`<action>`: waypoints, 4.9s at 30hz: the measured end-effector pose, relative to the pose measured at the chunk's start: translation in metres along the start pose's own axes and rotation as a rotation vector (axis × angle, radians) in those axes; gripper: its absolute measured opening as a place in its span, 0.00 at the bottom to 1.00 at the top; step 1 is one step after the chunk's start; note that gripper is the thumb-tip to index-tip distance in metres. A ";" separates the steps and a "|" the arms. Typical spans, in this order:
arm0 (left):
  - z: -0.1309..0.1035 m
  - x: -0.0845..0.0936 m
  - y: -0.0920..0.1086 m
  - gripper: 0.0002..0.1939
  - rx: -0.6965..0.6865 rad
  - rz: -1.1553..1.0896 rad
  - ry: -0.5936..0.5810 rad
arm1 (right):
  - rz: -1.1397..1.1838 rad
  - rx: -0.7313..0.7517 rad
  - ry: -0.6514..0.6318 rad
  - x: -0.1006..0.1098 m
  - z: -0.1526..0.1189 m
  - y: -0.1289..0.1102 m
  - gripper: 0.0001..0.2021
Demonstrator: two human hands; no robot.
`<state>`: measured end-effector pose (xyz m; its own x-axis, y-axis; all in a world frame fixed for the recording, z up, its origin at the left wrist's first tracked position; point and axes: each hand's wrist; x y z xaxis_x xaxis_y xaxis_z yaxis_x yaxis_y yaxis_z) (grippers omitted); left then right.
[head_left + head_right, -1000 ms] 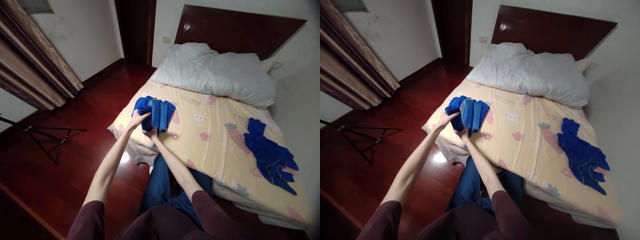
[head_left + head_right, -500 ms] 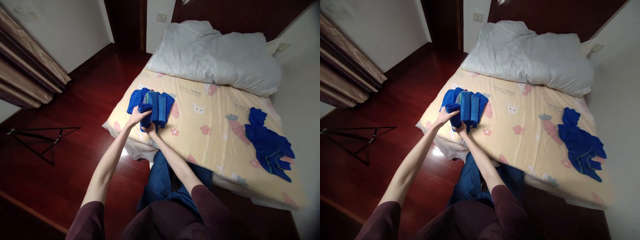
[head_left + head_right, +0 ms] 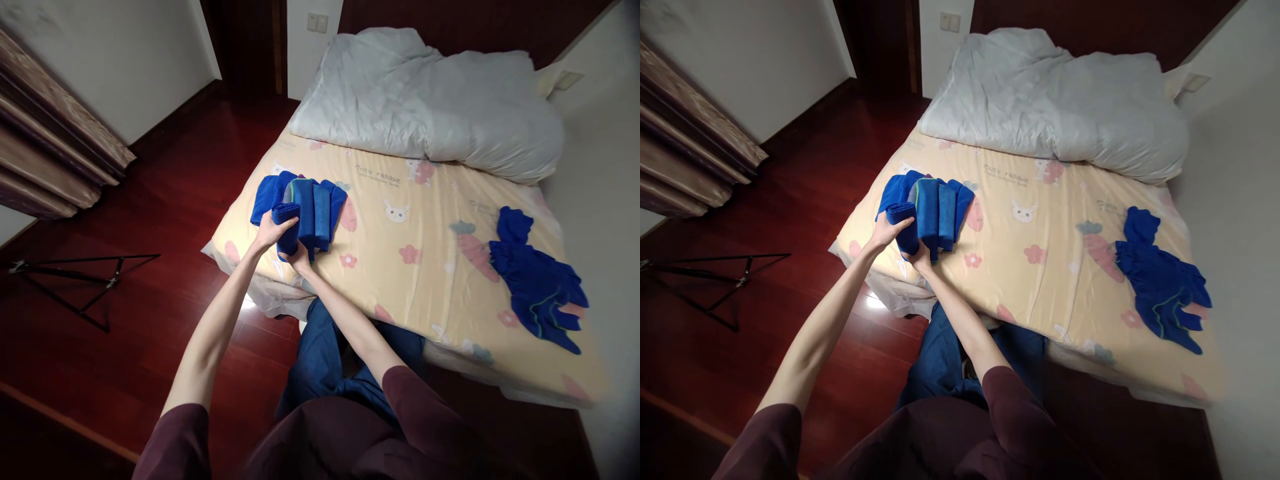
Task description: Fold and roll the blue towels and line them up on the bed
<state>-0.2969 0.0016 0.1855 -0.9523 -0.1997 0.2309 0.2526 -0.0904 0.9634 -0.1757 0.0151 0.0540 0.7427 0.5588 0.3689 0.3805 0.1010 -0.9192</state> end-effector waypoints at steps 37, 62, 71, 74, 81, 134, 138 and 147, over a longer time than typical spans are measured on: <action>-0.231 -0.256 -0.079 0.44 0.270 0.956 -0.320 | -0.050 -0.208 0.717 0.254 -0.392 0.193 0.15; -0.202 -0.291 -0.064 0.48 0.412 1.205 -0.244 | -0.418 -0.949 0.795 0.579 -0.362 0.312 0.24; -0.209 -0.283 -0.067 0.46 0.381 1.186 -0.258 | -0.468 -0.723 0.616 0.559 -0.364 0.261 0.17; -0.214 -0.278 -0.073 0.45 0.365 1.138 -0.248 | -0.510 -0.547 0.543 0.493 -0.354 0.239 0.16; -0.231 -0.263 -0.084 0.38 0.294 1.038 -0.278 | -0.253 -0.135 0.561 0.297 -0.346 0.212 0.16; -0.336 -0.238 0.056 0.27 0.248 0.184 -0.291 | -0.768 -0.211 0.306 0.252 -0.346 0.167 0.13; -0.319 -0.214 0.044 0.25 0.162 0.302 -0.339 | -0.669 -0.242 0.544 0.294 -0.348 0.153 0.16; -0.190 -0.143 0.093 0.24 -0.299 0.850 -0.326 | -0.774 0.160 0.914 0.443 -0.348 0.059 0.17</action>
<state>-0.1043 -0.1635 0.2160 -0.4202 -0.0359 0.9067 0.8715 -0.2944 0.3922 0.3672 -0.0180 0.2112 0.4884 -0.4767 0.7309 0.8723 0.2888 -0.3946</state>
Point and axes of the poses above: each hand's wrist, its own z-axis towards the middle knuckle, its own x-axis out of the back of the hand, y = z × x, and after that the axes turned 13 degrees about -y, right-handed
